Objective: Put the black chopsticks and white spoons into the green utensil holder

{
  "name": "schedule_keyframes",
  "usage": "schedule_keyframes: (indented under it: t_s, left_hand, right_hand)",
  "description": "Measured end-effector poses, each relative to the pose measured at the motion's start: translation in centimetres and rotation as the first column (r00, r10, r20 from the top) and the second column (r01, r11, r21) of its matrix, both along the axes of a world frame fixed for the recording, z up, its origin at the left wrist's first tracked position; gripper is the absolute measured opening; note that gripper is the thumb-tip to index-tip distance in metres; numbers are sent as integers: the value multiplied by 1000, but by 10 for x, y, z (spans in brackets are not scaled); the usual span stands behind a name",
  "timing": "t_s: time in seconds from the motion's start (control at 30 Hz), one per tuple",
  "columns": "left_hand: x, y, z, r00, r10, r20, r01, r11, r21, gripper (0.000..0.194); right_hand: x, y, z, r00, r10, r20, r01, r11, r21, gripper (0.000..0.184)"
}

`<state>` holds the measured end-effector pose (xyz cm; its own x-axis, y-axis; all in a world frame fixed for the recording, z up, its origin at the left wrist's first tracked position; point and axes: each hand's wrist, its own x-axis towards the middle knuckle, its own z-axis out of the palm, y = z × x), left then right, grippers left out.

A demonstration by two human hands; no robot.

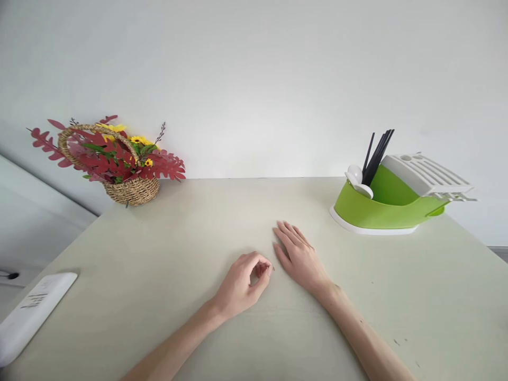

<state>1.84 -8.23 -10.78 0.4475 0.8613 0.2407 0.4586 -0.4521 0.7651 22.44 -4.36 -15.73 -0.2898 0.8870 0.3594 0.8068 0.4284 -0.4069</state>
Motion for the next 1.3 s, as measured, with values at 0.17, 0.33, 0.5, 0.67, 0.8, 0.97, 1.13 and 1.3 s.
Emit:
schedule_keyframes:
  t_s: [0.17,0.33,0.5,0.67,0.8,0.97,1.13,1.3]
  left_hand:
    - [1,-1,0,1000,4,3,-4,1000,2,10]
    - [0,0,1,1000,-1,5,1,1000,2,9]
    - [0,0,0,1000,-5,-7,5,1000,-2,10]
    - [0,-1,1,1000,-3,3,3,1000,1,9]
    - [1,-1,1,1000,-2,0,2,1000,-3,10]
    - [0,-1,1,1000,-3,1,3,1000,-4,9]
    - [0,-1,1,1000,-1,-3,1,1000,-7,8]
    - [0,-1,1,1000,-3,-15,2,1000,-10,9]
  right_hand:
    - [0,0,0,1000,-2,0,2,1000,12,50]
    - [-1,0,-1,1000,-2,-7,3,1000,11,50]
    - [-1,0,-1,1000,-4,-8,4,1000,22,49]
    - [0,0,-2,1000,1,-9,-1,1000,28,49]
    - [0,0,-2,1000,0,7,0,1000,21,50]
    - [0,0,-1,1000,-7,-1,7,1000,16,50]
    - [0,0,-1,1000,-3,-6,3,1000,16,50]
    - [-1,0,-1,1000,-3,-8,3,1000,22,50]
